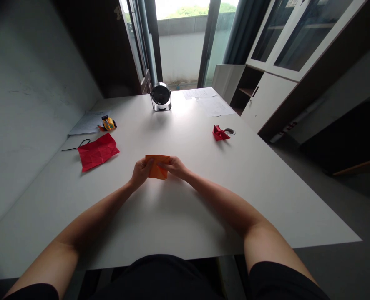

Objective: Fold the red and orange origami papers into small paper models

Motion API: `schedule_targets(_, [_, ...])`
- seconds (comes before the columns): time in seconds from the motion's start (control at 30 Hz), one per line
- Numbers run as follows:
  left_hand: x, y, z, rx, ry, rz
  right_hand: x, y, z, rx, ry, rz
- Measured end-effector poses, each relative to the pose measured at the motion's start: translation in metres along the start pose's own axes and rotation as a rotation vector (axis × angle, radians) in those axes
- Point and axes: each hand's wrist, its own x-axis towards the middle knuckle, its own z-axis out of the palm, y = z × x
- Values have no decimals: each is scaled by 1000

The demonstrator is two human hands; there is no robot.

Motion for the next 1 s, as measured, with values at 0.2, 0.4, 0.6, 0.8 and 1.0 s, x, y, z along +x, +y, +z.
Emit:
schedule_targets(0.2, [4, -3, 0, -32, 5, -27, 4, -2, -8, 37, 94, -25])
schedule_targets(0.4, [5, -4, -1, -39, 11, -35, 5, -8, -14, -32, 216, -78])
schedule_targets(0.6, [3, -4, 1, -38, -11, -62, 6, -7, -17, -70, 274, -72])
schedule_targets(0.8, [3, 7, -3, 6, 51, 11, 6, -8, -15, -74, 239, -77])
schedule_targets(1.0, [5, 3, -7, -41, 24, 6, 7, -7, -16, -94, 268, -72])
